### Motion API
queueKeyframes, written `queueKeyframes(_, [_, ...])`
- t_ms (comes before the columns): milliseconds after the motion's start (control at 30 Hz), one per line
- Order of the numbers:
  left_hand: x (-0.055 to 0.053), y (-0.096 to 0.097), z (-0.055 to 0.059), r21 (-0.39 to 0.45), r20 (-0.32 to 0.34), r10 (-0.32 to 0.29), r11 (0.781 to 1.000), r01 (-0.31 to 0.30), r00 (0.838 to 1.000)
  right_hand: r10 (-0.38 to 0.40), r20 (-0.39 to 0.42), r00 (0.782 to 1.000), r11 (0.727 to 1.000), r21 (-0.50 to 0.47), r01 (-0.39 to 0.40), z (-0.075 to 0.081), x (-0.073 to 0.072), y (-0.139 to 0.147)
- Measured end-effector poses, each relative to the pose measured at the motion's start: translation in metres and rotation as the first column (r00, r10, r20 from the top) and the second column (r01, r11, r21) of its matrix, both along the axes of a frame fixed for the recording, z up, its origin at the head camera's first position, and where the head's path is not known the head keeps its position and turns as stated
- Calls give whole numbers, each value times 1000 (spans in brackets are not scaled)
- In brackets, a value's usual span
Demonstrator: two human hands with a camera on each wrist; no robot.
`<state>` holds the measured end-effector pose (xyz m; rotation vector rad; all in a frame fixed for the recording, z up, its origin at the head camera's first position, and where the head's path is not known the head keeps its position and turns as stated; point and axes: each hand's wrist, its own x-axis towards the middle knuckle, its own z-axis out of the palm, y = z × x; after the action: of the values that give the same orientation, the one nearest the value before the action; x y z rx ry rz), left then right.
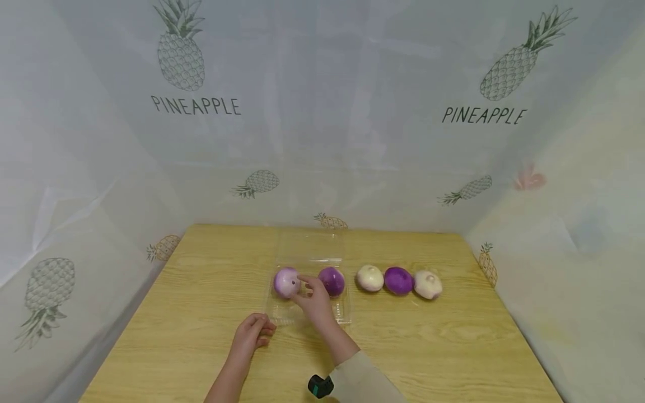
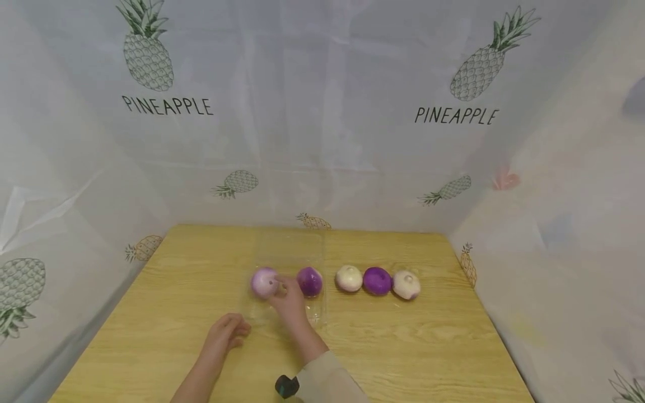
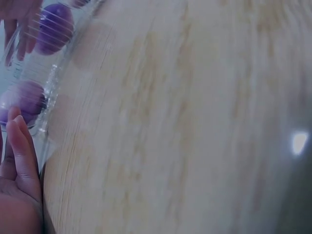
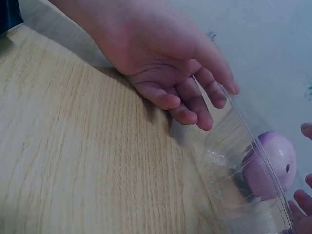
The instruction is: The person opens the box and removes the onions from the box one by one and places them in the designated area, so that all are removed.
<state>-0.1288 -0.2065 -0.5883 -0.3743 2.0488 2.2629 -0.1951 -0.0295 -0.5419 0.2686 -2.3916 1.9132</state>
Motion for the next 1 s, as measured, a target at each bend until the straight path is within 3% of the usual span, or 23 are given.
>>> queueKeyframes(100, [-1, 1, 1, -8, 22, 7, 1000, -7, 1000, 11, 12, 1000, 998, 63, -11, 2, -4, -5])
queueKeyframes(333, [-1, -1, 0, 2, 7, 7, 1000, -7, 1000, 23, -64, 998, 982, 190, -10, -6, -18, -17])
queueKeyframes(600, [1, 1, 2, -17, -2, -8, 1000, 8, 1000, 42, -66, 997, 951, 309, -20, -5, -25, -24])
queueKeyframes(1000, [1, -1, -2, -21, -18, -17, 1000, 16, 1000, 78, -37, 996, 943, 326, -62, -12, -26, -30])
